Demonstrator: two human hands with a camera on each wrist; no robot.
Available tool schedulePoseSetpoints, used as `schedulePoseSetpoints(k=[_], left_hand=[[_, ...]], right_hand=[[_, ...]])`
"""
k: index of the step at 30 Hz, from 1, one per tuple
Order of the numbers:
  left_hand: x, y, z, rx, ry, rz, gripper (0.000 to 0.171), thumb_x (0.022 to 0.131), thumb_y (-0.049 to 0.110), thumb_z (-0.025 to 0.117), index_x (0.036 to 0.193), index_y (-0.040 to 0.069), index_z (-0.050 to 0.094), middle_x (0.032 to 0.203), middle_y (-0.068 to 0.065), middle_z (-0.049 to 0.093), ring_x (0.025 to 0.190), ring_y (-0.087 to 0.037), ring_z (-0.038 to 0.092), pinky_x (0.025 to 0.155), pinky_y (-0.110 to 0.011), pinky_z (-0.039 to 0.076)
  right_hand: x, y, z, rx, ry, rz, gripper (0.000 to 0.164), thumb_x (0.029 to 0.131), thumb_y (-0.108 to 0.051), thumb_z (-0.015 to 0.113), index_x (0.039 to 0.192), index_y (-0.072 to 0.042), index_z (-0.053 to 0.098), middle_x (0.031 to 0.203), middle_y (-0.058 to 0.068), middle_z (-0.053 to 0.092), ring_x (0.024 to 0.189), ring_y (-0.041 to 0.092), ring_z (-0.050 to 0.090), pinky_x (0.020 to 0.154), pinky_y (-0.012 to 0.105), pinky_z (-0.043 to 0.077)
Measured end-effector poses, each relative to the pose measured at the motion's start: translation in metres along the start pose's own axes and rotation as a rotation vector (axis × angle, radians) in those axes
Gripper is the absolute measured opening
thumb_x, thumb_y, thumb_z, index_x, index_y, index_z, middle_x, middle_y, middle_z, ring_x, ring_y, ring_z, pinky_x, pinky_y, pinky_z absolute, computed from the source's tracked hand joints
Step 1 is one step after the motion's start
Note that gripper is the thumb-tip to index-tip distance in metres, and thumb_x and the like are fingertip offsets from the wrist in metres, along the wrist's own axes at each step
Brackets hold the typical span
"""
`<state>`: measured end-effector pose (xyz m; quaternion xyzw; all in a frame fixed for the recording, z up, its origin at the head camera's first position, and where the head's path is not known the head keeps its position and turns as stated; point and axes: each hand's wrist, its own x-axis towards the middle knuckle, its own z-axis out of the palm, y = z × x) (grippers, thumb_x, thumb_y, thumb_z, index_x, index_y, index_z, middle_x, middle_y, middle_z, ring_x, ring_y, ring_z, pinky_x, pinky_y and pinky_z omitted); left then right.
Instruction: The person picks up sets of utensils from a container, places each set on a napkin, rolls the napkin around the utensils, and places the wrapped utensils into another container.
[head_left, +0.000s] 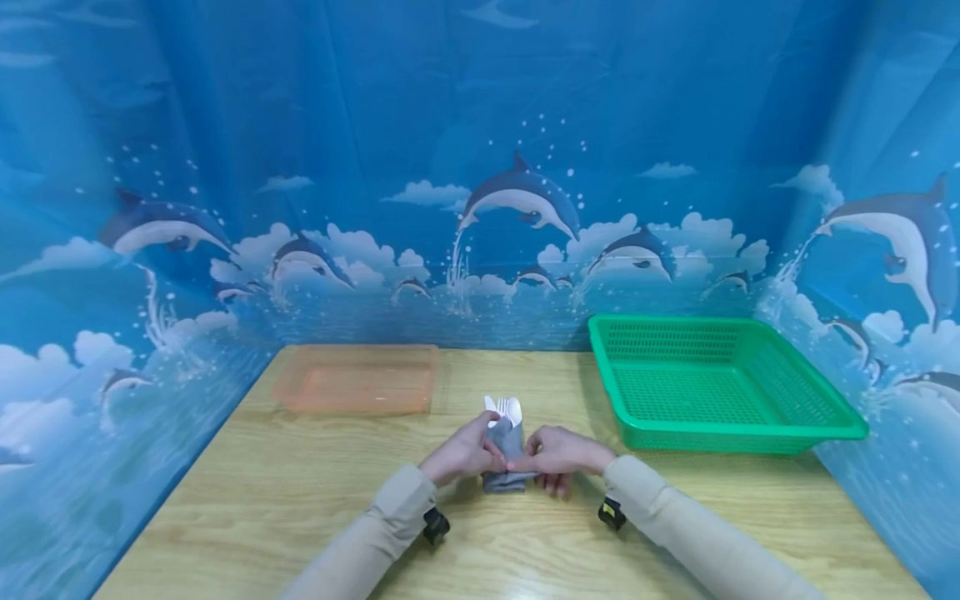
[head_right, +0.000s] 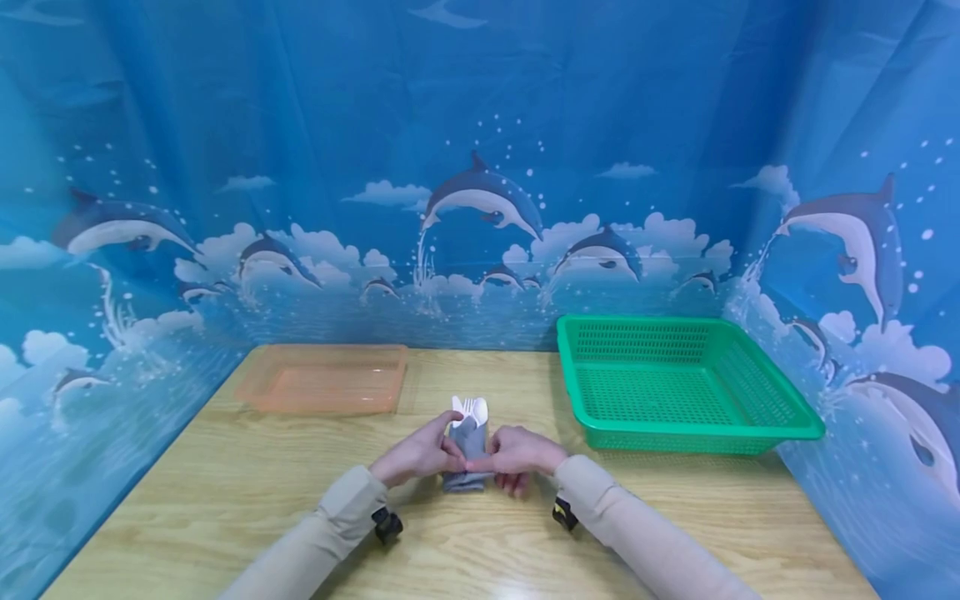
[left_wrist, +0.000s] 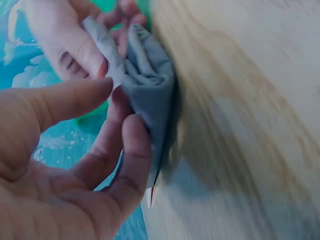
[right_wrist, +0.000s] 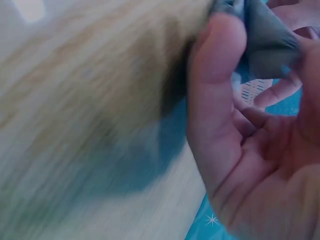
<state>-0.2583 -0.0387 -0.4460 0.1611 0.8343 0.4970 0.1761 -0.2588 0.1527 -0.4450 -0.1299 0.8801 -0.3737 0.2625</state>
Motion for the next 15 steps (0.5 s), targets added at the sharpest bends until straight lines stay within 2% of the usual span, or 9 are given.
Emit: schedulePoseSetpoints(k=[4,9,12,15], left_hand=[[0.0004,0.0022,0.0039,0.119,0.074,-0.002,0.075,0.066,-0.001,0.074,0.130,0.002,0.036,0.068,-0.002,0.059,0.061,-0.014,0.056,0.054,-0.028,0.047],[0.0012,0.0037,0.0051,0.190,0.112,0.005,0.069,0.063,0.005,0.079,0.121,0.002,0.042,0.068,-0.003,0.057,0.059,-0.016,0.055,0.051,-0.029,0.046],[0.0009,0.0030,0.0031,0.287,0.159,0.001,0.071,0.061,0.020,0.084,0.116,0.003,0.042,0.075,-0.006,0.057,0.065,-0.017,0.055,0.054,-0.031,0.045],[0.0002,0.0003,0.0011,0.389,0.203,-0.021,0.082,0.057,0.036,0.085,0.116,0.000,0.041,0.083,-0.011,0.057,0.071,-0.021,0.056,0.058,-0.033,0.046]], right_hand=[[-0.0005,-0.0032,0.0020,0.007,-0.030,0.021,0.040,0.076,-0.039,0.070,0.084,-0.004,0.052,0.062,0.012,0.062,0.043,0.014,0.056,0.042,0.030,0.049],[0.0036,-0.0058,0.0024,0.058,-0.024,0.034,0.029,0.077,-0.027,0.072,0.071,-0.005,0.053,0.055,0.008,0.059,0.040,0.010,0.052,0.039,0.024,0.047],[0.0060,-0.0058,0.0015,0.069,-0.025,0.040,0.028,0.077,-0.024,0.072,0.064,-0.006,0.053,0.052,0.005,0.056,0.039,0.009,0.051,0.039,0.022,0.046],[0.0073,-0.0041,0.0009,0.074,-0.041,0.044,0.027,0.077,-0.022,0.072,0.063,-0.007,0.054,0.052,0.004,0.056,0.039,0.009,0.050,0.039,0.022,0.046]])
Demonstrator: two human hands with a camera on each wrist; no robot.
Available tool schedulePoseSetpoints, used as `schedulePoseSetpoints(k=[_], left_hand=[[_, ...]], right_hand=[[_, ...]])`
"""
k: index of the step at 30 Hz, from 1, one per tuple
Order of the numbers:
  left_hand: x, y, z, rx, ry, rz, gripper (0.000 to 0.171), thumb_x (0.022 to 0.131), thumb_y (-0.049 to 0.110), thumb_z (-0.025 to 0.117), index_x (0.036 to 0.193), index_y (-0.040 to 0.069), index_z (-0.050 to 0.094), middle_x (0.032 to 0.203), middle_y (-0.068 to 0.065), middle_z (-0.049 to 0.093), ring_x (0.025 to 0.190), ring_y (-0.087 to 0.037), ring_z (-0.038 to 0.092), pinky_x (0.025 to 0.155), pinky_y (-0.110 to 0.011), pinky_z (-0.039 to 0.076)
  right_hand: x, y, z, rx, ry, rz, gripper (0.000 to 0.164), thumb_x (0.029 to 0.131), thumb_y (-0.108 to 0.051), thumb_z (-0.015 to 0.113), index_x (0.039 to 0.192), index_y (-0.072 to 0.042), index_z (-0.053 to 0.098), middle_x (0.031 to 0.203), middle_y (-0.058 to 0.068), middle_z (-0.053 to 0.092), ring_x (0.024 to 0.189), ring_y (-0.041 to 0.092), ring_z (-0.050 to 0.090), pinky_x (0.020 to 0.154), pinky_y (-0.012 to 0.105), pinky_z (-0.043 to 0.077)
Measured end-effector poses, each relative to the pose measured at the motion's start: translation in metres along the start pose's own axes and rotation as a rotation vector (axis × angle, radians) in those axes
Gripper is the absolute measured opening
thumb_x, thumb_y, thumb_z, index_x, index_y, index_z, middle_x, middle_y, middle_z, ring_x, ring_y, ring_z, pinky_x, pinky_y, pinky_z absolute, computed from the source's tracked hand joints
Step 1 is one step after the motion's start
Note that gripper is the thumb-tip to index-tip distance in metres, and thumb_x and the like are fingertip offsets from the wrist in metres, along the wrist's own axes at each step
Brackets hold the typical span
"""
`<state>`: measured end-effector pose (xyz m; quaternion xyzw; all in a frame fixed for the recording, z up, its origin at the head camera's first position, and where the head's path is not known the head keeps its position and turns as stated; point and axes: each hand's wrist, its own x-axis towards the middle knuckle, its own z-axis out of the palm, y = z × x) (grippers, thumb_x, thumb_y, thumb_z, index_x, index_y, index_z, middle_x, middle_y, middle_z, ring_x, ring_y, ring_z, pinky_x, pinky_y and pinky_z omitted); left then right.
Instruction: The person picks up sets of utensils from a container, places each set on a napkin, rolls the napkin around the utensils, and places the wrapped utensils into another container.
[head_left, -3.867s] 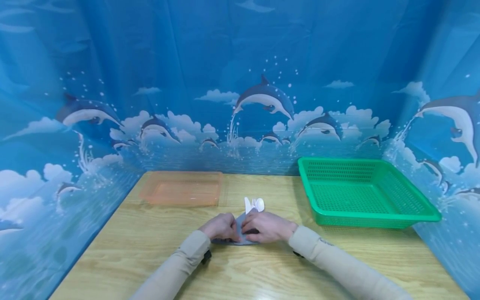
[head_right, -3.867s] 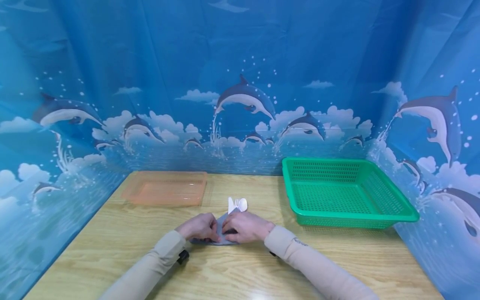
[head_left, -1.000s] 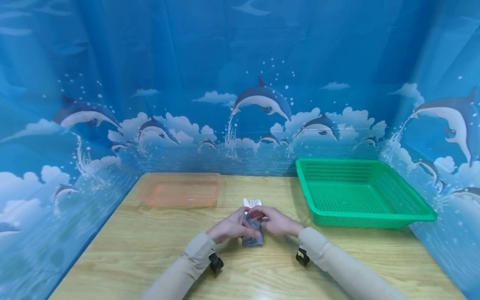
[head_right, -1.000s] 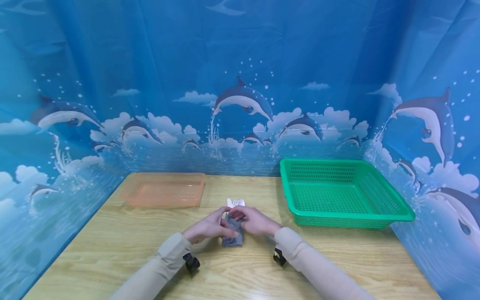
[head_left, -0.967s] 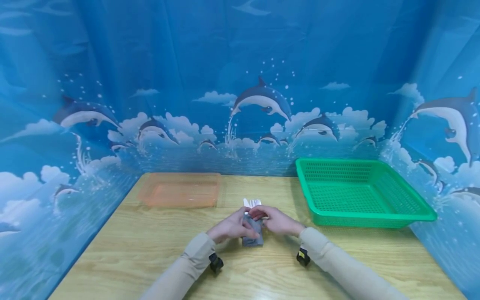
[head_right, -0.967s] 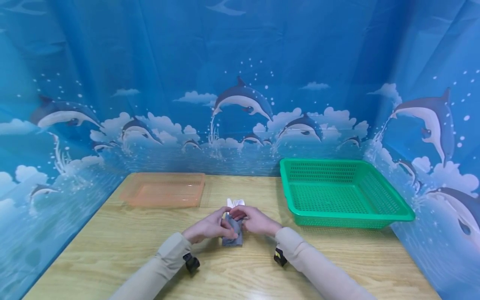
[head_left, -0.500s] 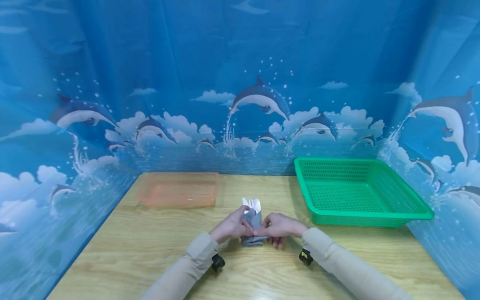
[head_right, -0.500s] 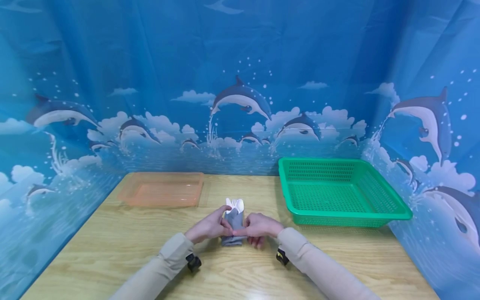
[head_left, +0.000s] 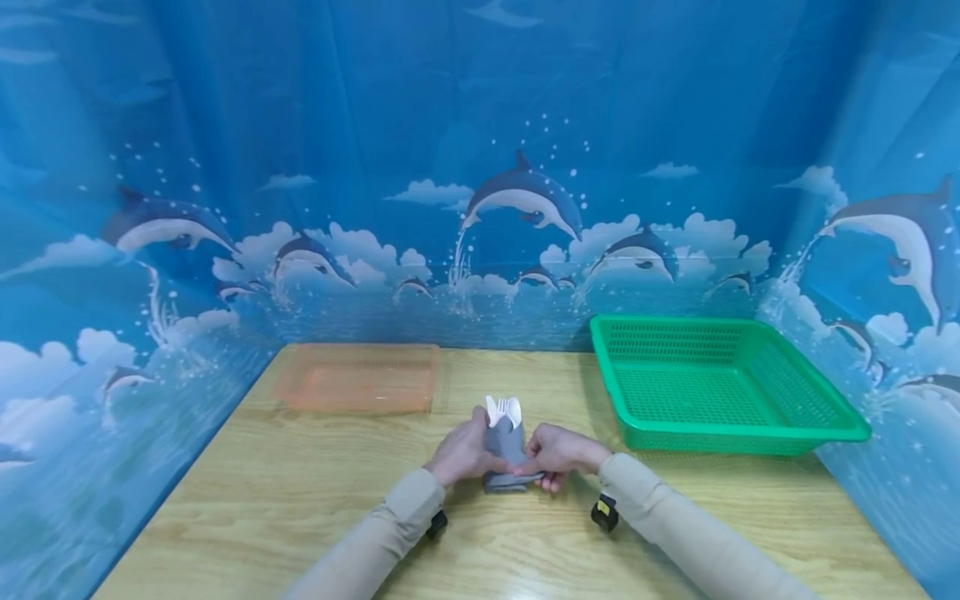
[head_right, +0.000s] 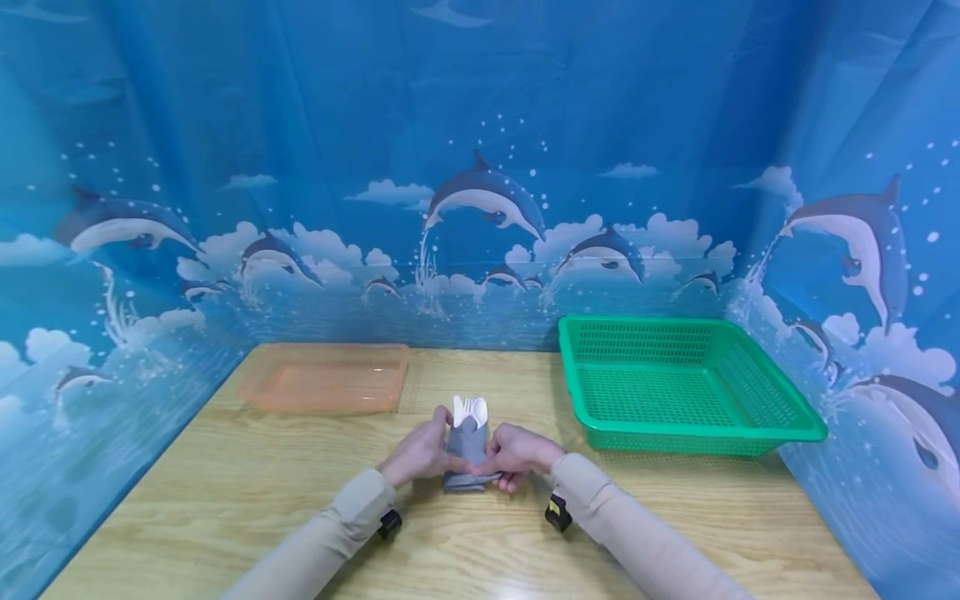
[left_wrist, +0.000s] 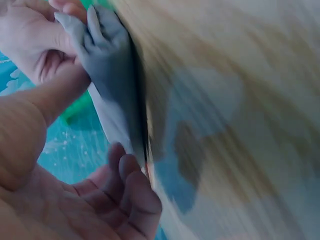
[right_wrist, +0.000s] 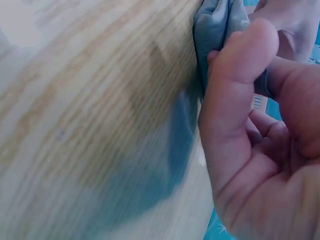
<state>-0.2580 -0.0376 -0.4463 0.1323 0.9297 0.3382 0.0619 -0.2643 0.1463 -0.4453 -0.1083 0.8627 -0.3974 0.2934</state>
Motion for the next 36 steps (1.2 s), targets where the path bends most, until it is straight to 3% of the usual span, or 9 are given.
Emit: schedulePoseSetpoints(k=[2,7,12,14,20,23,29,33,36], left_hand=[[0.000,-0.003,0.000,0.024,0.011,-0.025,0.089,0.055,0.041,0.084,0.118,-0.002,0.039,0.087,-0.014,0.058,0.075,-0.022,0.056,0.061,-0.034,0.047],[0.001,-0.004,0.001,-0.040,-0.009,-0.060,0.089,0.059,0.034,0.084,0.122,-0.005,0.035,0.088,-0.017,0.059,0.073,-0.022,0.057,0.059,-0.033,0.048],[0.002,0.000,0.001,-0.098,-0.028,-0.103,0.093,0.061,0.031,0.083,0.130,-0.006,0.032,0.106,-0.023,0.057,0.091,-0.027,0.057,0.077,-0.039,0.049],[0.003,0.000,0.002,-0.132,-0.028,-0.118,0.089,0.061,0.029,0.083,0.128,-0.007,0.035,0.107,-0.022,0.056,0.092,-0.027,0.057,0.078,-0.039,0.049],[0.004,-0.004,0.007,-0.392,-0.111,-0.141,0.047,0.068,0.014,0.079,0.100,-0.007,0.051,0.080,-0.013,0.057,0.059,-0.020,0.059,0.051,-0.033,0.052],[0.004,-0.005,0.009,-0.458,-0.165,-0.161,0.034,0.071,0.011,0.076,0.093,-0.004,0.055,0.074,-0.011,0.060,0.055,-0.020,0.061,0.049,-0.032,0.052],[0.006,-0.005,0.011,-0.528,-0.210,-0.181,0.025,0.074,0.007,0.073,0.091,-0.005,0.060,0.074,-0.012,0.063,0.060,-0.020,0.063,0.052,-0.031,0.053],[0.006,-0.007,0.012,-0.662,-0.237,-0.197,0.025,0.076,0.000,0.068,0.098,-0.009,0.057,0.080,-0.015,0.064,0.068,-0.024,0.064,0.056,-0.032,0.054],[0.005,-0.008,0.012,-0.788,-0.270,-0.200,0.035,0.078,-0.002,0.063,0.109,-0.011,0.050,0.088,-0.019,0.063,0.077,-0.028,0.064,0.062,-0.035,0.054]], right_hand=[[0.001,0.001,0.000,0.004,-0.008,0.001,0.027,0.077,-0.022,0.072,0.063,-0.007,0.054,0.052,0.004,0.056,0.040,0.008,0.050,0.039,0.022,0.046],[0.001,0.004,0.000,0.027,-0.015,0.012,0.024,0.077,-0.021,0.071,0.068,-0.004,0.057,0.053,0.004,0.057,0.040,0.008,0.050,0.039,0.021,0.046],[0.000,0.006,-0.001,0.037,-0.016,0.019,0.023,0.078,-0.019,0.071,0.067,-0.004,0.056,0.054,0.004,0.056,0.040,0.008,0.050,0.039,0.021,0.046],[0.000,0.006,-0.001,0.041,-0.015,0.020,0.023,0.078,-0.018,0.070,0.066,-0.005,0.056,0.053,0.004,0.056,0.040,0.008,0.050,0.039,0.021,0.046],[0.000,0.010,-0.001,0.056,-0.028,0.005,0.021,0.078,-0.019,0.071,0.070,-0.002,0.060,0.054,0.005,0.057,0.040,0.008,0.050,0.039,0.021,0.046],[0.000,0.013,-0.002,0.066,-0.031,-0.005,0.022,0.077,-0.020,0.072,0.070,-0.002,0.060,0.054,0.005,0.058,0.040,0.008,0.051,0.039,0.021,0.046],[-0.001,0.018,-0.005,0.101,-0.037,-0.018,0.022,0.077,-0.021,0.071,0.072,-0.002,0.061,0.055,0.005,0.059,0.041,0.007,0.051,0.040,0.021,0.046],[-0.002,0.019,-0.005,0.143,-0.029,-0.033,0.022,0.077,-0.020,0.071,0.074,-0.001,0.062,0.056,0.006,0.058,0.041,0.007,0.050,0.040,0.021,0.047],[-0.003,0.018,-0.004,0.171,-0.014,-0.049,0.021,0.078,-0.019,0.071,0.075,0.000,0.061,0.056,0.006,0.058,0.041,0.008,0.050,0.040,0.021,0.047]])
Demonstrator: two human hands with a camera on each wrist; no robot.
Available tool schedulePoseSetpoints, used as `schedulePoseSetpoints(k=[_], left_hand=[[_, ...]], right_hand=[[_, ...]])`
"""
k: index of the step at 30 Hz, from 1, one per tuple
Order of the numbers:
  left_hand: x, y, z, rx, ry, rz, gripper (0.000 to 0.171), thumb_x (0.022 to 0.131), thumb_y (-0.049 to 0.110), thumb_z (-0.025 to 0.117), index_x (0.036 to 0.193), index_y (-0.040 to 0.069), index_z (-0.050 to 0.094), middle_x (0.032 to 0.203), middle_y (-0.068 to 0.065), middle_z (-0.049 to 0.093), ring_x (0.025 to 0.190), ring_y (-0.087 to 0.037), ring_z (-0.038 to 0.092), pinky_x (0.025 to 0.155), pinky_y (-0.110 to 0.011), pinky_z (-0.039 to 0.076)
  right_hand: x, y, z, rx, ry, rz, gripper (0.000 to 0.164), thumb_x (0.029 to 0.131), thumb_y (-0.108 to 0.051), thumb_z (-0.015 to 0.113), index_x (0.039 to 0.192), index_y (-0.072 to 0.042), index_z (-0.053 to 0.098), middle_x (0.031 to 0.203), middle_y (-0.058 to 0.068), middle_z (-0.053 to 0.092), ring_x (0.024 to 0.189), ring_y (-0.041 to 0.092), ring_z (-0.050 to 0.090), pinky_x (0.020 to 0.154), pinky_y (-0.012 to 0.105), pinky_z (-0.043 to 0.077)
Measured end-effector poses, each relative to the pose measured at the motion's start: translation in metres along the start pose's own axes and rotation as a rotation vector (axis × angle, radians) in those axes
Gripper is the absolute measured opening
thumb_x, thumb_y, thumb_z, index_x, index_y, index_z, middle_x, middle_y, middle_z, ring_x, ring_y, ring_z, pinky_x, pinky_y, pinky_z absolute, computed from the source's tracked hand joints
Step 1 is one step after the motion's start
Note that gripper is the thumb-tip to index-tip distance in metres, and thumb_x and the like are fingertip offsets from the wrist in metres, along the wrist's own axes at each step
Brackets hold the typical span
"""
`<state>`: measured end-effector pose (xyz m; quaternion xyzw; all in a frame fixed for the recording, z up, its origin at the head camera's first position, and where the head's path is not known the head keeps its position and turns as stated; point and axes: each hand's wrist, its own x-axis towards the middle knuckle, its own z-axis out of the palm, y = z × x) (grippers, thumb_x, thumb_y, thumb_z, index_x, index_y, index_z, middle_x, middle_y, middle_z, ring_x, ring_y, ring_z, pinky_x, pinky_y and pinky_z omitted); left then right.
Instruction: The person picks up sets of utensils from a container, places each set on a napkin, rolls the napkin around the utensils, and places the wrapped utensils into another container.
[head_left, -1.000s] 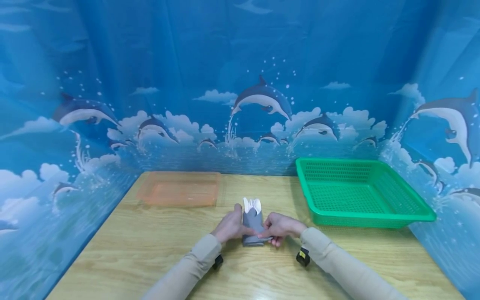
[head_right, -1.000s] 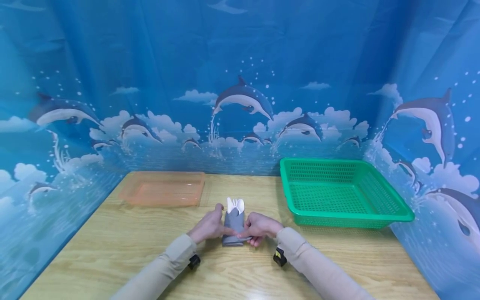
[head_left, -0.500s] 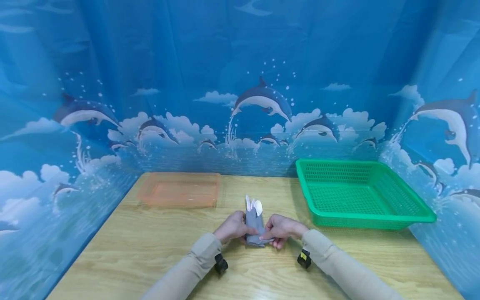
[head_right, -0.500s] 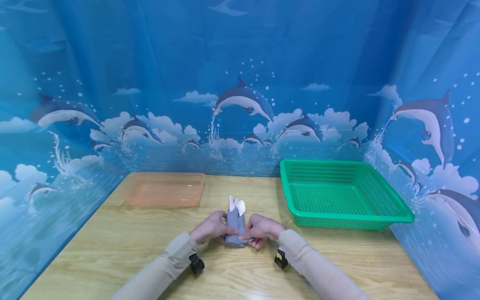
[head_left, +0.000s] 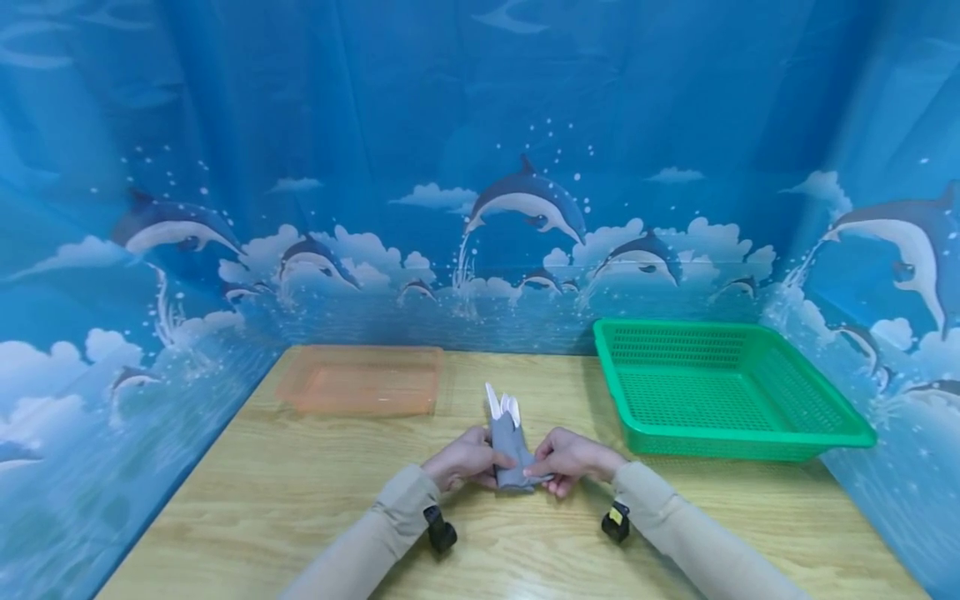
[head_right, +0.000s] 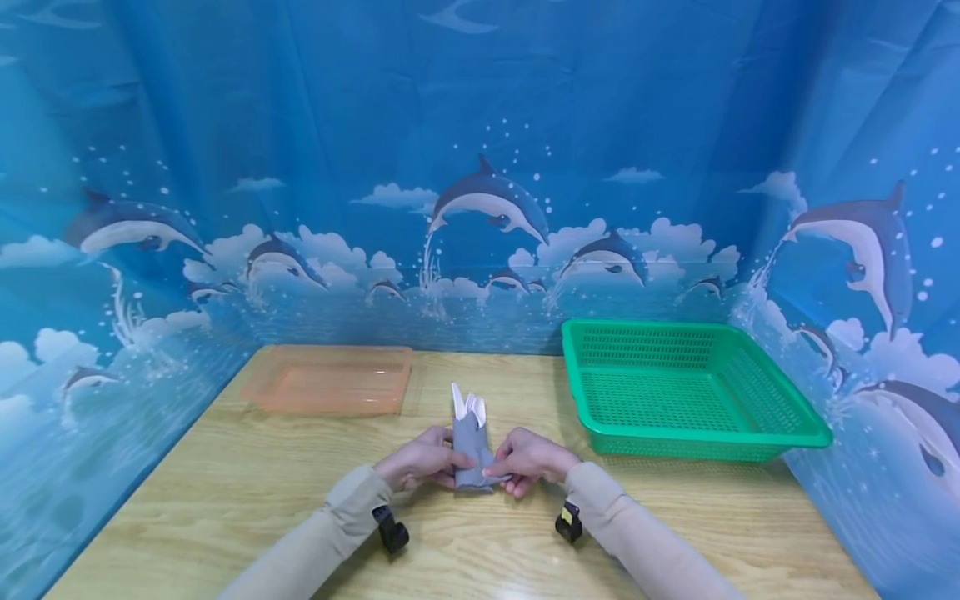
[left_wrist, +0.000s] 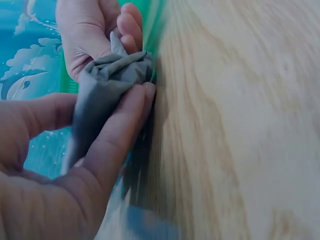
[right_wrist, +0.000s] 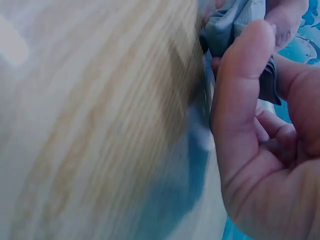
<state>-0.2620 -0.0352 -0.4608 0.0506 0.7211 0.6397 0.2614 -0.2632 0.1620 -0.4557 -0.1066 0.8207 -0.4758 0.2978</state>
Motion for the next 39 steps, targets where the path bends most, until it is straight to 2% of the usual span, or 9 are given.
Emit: schedulePoseSetpoints(k=[3,8,12,14,17,21,28,36,39], left_hand=[[-0.001,0.000,-0.001,-0.103,-0.042,0.000,0.045,0.079,-0.003,0.061,0.118,-0.012,0.041,0.095,-0.020,0.060,0.083,-0.030,0.063,0.067,-0.036,0.053],[0.000,0.000,-0.003,-0.202,-0.093,0.015,0.054,0.082,0.002,0.064,0.127,-0.009,0.036,0.103,-0.019,0.059,0.089,-0.029,0.062,0.074,-0.036,0.052],[0.001,0.000,-0.003,-0.280,-0.142,0.048,0.058,0.083,0.004,0.064,0.131,-0.006,0.032,0.111,-0.018,0.056,0.095,-0.029,0.060,0.079,-0.037,0.050],[0.001,0.001,-0.003,-0.326,-0.161,0.074,0.059,0.083,0.003,0.063,0.132,-0.004,0.031,0.114,-0.019,0.055,0.098,-0.029,0.059,0.081,-0.038,0.049],[0.002,0.003,-0.003,-0.398,-0.179,0.114,0.059,0.083,0.002,0.062,0.133,-0.005,0.030,0.117,-0.020,0.052,0.102,-0.031,0.057,0.084,-0.038,0.047],[0.001,0.005,-0.003,-0.454,-0.170,0.150,0.057,0.082,0.000,0.062,0.131,-0.007,0.032,0.117,-0.021,0.052,0.102,-0.031,0.057,0.086,-0.036,0.046],[0.000,0.003,0.000,-0.487,-0.151,0.204,0.059,0.081,0.000,0.064,0.131,-0.005,0.033,0.117,-0.023,0.051,0.100,-0.031,0.058,0.084,-0.039,0.047],[-0.002,0.004,0.005,-0.476,-0.128,0.236,0.058,0.081,0.003,0.066,0.130,-0.005,0.035,0.116,-0.021,0.052,0.100,-0.029,0.058,0.085,-0.036,0.046],[-0.002,0.003,0.006,-0.481,-0.128,0.242,0.058,0.080,0.003,0.066,0.129,-0.006,0.036,0.115,-0.021,0.053,0.099,-0.029,0.059,0.085,-0.036,0.047]], right_hand=[[-0.003,-0.003,0.003,-0.001,0.023,-0.025,0.020,0.078,-0.019,0.070,0.076,-0.001,0.061,0.056,0.007,0.058,0.041,0.009,0.051,0.041,0.024,0.048],[-0.008,-0.013,0.004,-0.067,0.087,-0.102,0.016,0.078,-0.018,0.071,0.075,-0.003,0.064,0.058,0.011,0.060,0.040,0.011,0.052,0.044,0.034,0.051],[-0.011,-0.019,0.000,-0.115,0.133,-0.141,0.014,0.077,-0.017,0.071,0.076,-0.005,0.065,0.062,0.015,0.062,0.040,0.011,0.053,0.047,0.040,0.051],[-0.013,-0.022,-0.002,-0.099,0.147,-0.145,0.015,0.077,-0.019,0.071,0.078,-0.005,0.065,0.064,0.016,0.062,0.041,0.012,0.054,0.048,0.042,0.051],[-0.015,-0.027,-0.005,-0.021,0.146,-0.145,0.019,0.078,-0.020,0.071,0.082,-0.003,0.064,0.066,0.018,0.062,0.042,0.012,0.055,0.050,0.044,0.051],[-0.019,-0.032,-0.009,0.079,0.119,-0.143,0.022,0.079,-0.020,0.070,0.086,0.000,0.065,0.066,0.016,0.062,0.043,0.011,0.054,0.048,0.039,0.051],[-0.022,-0.033,-0.012,0.218,0.038,-0.139,0.026,0.081,-0.020,0.068,0.092,0.003,0.064,0.069,0.010,0.062,0.046,0.008,0.050,0.044,0.023,0.046],[-0.024,-0.022,-0.018,0.472,-0.118,-0.143,0.021,0.085,-0.015,0.063,0.098,0.001,0.061,0.073,0.005,0.062,0.050,0.005,0.050,0.045,0.015,0.041],[-0.023,-0.017,-0.018,0.524,-0.157,-0.149,0.019,0.085,-0.014,0.062,0.099,-0.001,0.060,0.074,0.003,0.064,0.050,0.004,0.051,0.045,0.013,0.041]])
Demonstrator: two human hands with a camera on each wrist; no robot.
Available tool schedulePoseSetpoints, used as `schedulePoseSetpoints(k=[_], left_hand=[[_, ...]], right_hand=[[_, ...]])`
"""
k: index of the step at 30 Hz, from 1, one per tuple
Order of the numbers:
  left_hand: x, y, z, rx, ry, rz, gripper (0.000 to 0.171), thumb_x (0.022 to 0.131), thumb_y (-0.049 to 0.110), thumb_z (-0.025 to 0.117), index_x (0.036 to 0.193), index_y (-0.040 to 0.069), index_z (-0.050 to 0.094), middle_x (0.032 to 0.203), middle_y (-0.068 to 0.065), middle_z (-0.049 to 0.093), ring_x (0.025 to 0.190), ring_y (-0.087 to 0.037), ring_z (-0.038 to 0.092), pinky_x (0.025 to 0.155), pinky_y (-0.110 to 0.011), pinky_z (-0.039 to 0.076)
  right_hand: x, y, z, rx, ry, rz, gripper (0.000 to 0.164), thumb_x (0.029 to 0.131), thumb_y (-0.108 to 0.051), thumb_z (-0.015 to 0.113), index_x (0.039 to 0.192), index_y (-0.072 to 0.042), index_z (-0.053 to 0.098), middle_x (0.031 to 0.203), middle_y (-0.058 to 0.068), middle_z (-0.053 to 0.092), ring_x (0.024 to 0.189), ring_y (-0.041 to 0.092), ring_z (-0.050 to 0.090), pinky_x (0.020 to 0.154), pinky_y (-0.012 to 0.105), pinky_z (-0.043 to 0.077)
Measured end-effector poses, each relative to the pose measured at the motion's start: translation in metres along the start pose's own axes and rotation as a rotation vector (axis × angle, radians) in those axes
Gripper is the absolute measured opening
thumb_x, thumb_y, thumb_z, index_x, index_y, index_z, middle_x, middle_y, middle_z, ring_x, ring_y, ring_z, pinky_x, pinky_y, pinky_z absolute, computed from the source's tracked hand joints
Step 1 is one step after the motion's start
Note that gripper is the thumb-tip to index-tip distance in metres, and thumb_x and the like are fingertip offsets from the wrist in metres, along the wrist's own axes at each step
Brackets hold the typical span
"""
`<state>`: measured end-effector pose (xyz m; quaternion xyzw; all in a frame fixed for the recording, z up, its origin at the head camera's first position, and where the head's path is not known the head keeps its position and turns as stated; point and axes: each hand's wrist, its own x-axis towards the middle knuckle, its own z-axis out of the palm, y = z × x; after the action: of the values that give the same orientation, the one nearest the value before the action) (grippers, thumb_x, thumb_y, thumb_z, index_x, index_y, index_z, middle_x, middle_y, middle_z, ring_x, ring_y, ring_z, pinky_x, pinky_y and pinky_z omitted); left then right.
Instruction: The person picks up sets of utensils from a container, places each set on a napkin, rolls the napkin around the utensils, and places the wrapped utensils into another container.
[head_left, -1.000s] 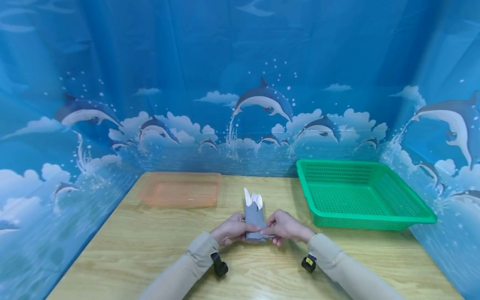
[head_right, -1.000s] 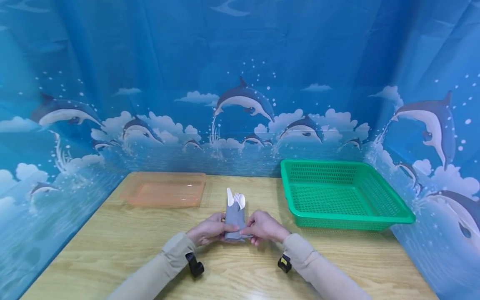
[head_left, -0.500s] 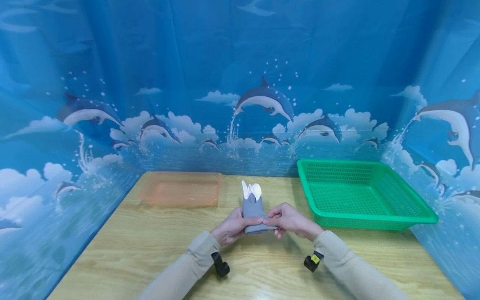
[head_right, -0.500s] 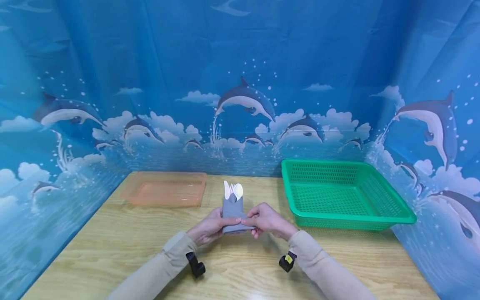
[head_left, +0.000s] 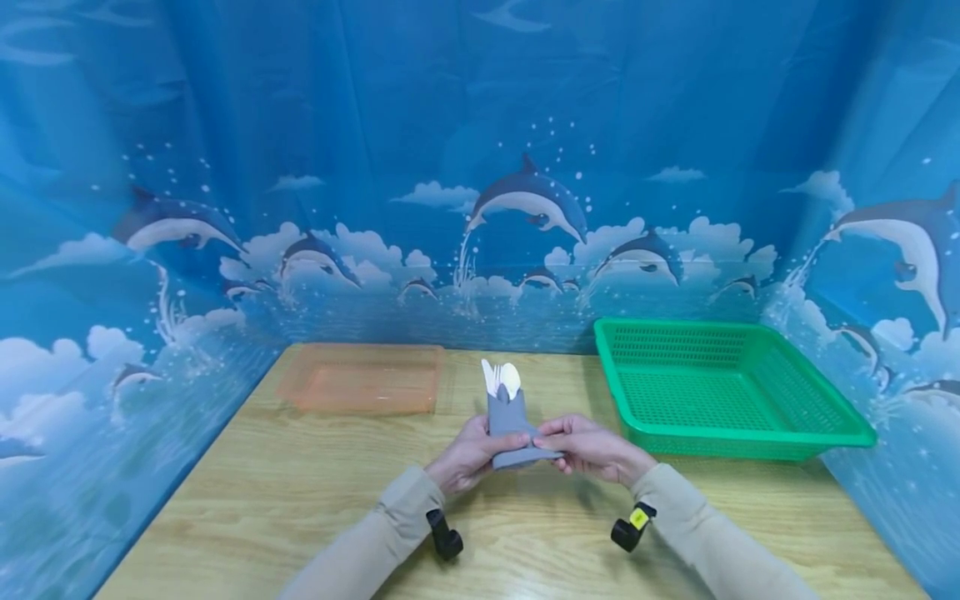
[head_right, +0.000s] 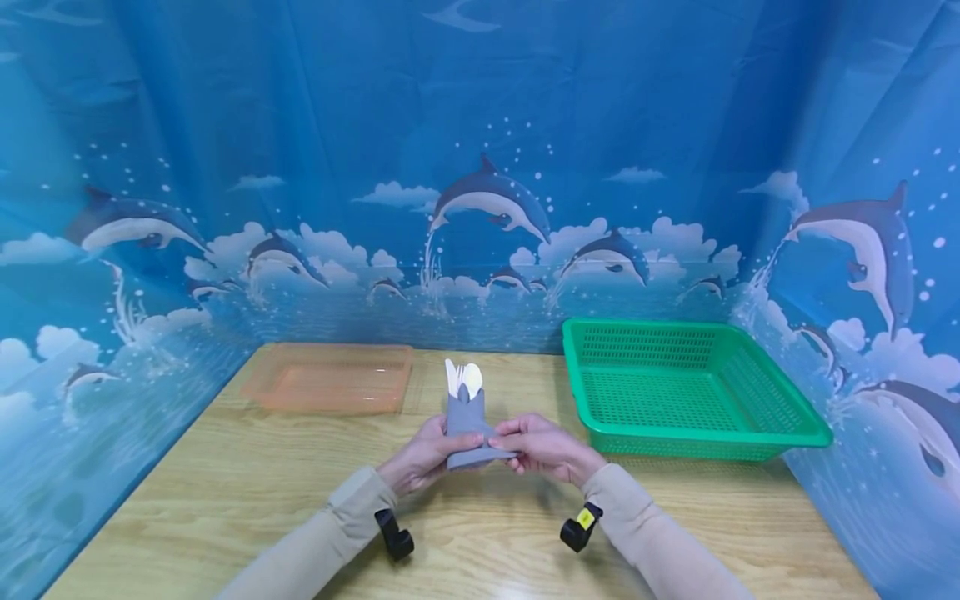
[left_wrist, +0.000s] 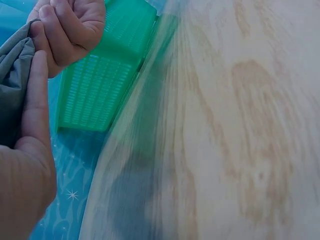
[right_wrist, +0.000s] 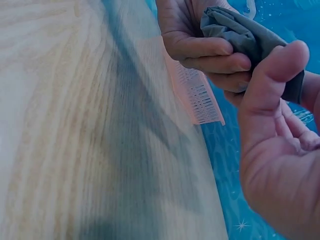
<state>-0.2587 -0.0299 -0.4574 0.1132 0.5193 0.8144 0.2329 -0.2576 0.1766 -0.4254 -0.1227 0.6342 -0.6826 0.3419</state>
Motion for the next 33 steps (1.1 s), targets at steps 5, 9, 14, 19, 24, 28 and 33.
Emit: schedulePoseSetpoints(k=[5,9,14,19,24,28,33], left_hand=[[0.001,-0.001,0.001,0.018,0.024,0.019,0.055,0.079,0.004,0.068,0.125,-0.006,0.040,0.112,-0.020,0.055,0.097,-0.027,0.060,0.084,-0.036,0.047],[0.002,0.001,0.002,0.059,0.065,0.038,0.052,0.077,0.007,0.071,0.120,-0.006,0.046,0.108,-0.018,0.058,0.096,-0.026,0.060,0.083,-0.035,0.048],[0.001,0.007,0.003,0.073,0.061,0.048,0.057,0.075,0.012,0.073,0.122,-0.006,0.047,0.110,-0.020,0.058,0.099,-0.030,0.059,0.083,-0.035,0.048],[-0.001,0.005,0.002,0.070,0.063,0.033,0.058,0.076,0.010,0.073,0.123,-0.007,0.044,0.111,-0.020,0.057,0.099,-0.030,0.059,0.082,-0.035,0.048],[-0.001,0.002,0.004,0.063,0.077,0.027,0.057,0.078,0.009,0.071,0.124,-0.008,0.042,0.111,-0.020,0.057,0.098,-0.029,0.059,0.082,-0.035,0.049],[-0.001,0.003,0.006,0.055,0.065,0.019,0.055,0.078,0.009,0.070,0.123,-0.009,0.043,0.109,-0.021,0.058,0.096,-0.030,0.061,0.080,-0.037,0.049],[-0.002,0.004,0.006,0.050,0.080,0.007,0.056,0.077,0.009,0.071,0.122,-0.008,0.043,0.109,-0.020,0.058,0.093,-0.030,0.062,0.078,-0.039,0.050]], right_hand=[[-0.003,0.002,0.002,0.010,0.009,-0.011,0.024,0.085,-0.016,0.062,0.103,-0.001,0.056,0.074,0.003,0.061,0.052,0.005,0.051,0.046,0.016,0.043],[-0.006,0.001,0.011,-0.101,0.080,-0.023,0.032,0.086,-0.028,0.061,0.101,0.001,0.056,0.071,0.005,0.060,0.051,0.008,0.052,0.044,0.021,0.045],[-0.009,0.000,0.020,-0.250,0.133,-0.045,0.037,0.084,-0.035,0.063,0.088,0.002,0.061,0.064,0.007,0.059,0.046,0.009,0.051,0.041,0.023,0.045],[-0.010,-0.001,0.021,-0.253,0.118,-0.041,0.031,0.083,-0.028,0.065,0.084,0.003,0.059,0.058,0.002,0.054,0.043,0.007,0.046,0.040,0.020,0.039],[-0.013,-0.003,0.016,-0.188,0.036,-0.019,0.028,0.085,-0.025,0.063,0.091,0.001,0.061,0.058,0.000,0.053,0.044,0.005,0.044,0.039,0.017,0.032],[-0.014,-0.001,0.011,-0.143,-0.025,-0.027,0.023,0.087,-0.024,0.061,0.091,-0.001,0.061,0.058,-0.003,0.053,0.044,0.003,0.043,0.037,0.015,0.031],[-0.012,0.002,0.011,-0.158,0.008,-0.024,0.025,0.086,-0.026,0.061,0.093,-0.001,0.061,0.062,0.000,0.055,0.047,0.005,0.045,0.040,0.017,0.036]])
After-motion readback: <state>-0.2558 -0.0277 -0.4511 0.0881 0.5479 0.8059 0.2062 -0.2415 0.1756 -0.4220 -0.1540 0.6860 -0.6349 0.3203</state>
